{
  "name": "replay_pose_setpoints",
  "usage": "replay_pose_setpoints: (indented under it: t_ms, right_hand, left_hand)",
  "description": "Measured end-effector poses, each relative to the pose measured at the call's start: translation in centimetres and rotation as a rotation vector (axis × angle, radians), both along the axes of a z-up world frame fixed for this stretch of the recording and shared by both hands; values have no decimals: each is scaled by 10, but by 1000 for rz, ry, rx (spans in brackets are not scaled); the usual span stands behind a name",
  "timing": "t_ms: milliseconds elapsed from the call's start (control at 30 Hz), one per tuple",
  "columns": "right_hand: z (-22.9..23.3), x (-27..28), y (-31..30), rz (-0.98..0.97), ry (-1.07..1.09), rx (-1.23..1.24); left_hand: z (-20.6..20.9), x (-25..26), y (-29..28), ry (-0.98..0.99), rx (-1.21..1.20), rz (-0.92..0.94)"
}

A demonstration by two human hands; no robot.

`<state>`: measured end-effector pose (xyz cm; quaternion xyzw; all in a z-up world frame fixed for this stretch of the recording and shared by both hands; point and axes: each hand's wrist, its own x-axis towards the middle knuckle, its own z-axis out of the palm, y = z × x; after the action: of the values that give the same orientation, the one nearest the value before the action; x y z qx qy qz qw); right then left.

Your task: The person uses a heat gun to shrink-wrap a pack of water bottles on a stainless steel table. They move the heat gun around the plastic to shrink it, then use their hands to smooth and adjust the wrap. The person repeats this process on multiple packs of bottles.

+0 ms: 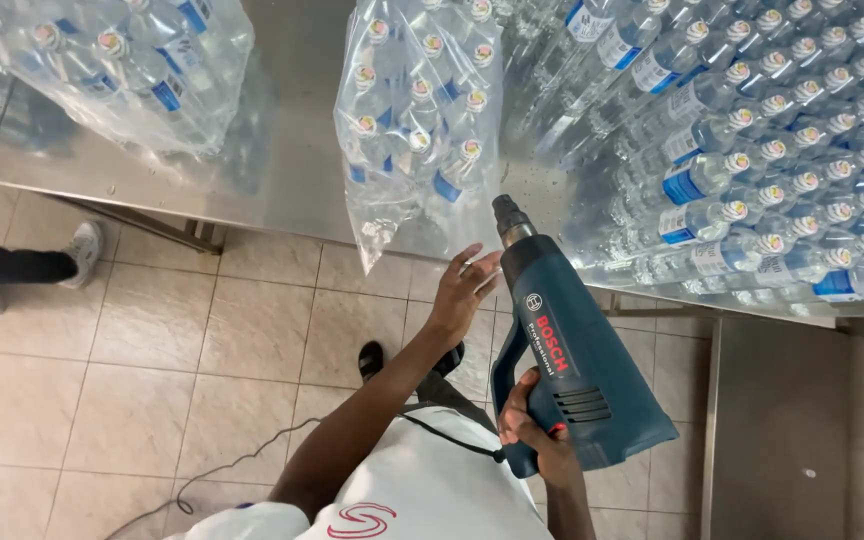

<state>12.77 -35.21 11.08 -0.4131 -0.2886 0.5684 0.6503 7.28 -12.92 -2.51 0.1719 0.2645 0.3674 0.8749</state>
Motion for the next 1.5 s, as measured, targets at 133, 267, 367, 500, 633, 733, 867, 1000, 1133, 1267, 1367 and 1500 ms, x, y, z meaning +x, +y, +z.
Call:
replay_pose_setpoints:
  t_ms: [133, 267, 367, 500, 633, 733, 867, 1000, 1133, 1267, 1367, 1500]
  right_hand:
    - [1, -9, 8, -49, 18, -94]
    - [28, -34, 36, -55, -64, -164]
    - [44, -47, 66, -3, -47, -153]
    - [39, -54, 85, -45, -88, -209]
    - [34, -51, 88, -40, -89, -162]
    - [31, -47, 87, -35, -103, -134]
    - [28, -44, 83, -26, -129, -130]
    - [22, -40, 81, -24, -104, -142]
    - [11, -29, 72, 39, -78, -175]
    - [4, -28, 72, 149, -38, -222]
    - [13, -41, 80, 194, -122, -238]
    - [2, -56, 96, 296, -389, -285]
  left_hand:
    - [-13, -11, 20, 142, -76, 188]
    - [8, -57, 54, 433, 66, 408]
    - [29, -68, 77, 530, 232, 501]
    - [24, -67, 98, 737, 443, 610]
    - [39, -65, 107, 812, 388, 649]
    - [42, -59, 122, 854, 331, 622]
    - [86, -59, 131, 775, 242, 608]
    - [53, -63, 114, 657, 220, 615]
    - [-12, -102, 76, 796, 452, 748]
    - [-98, -152, 77, 736, -129, 528]
    - [-96, -149, 94, 663, -217, 364]
    - [-113, -124, 109, 657, -214, 351]
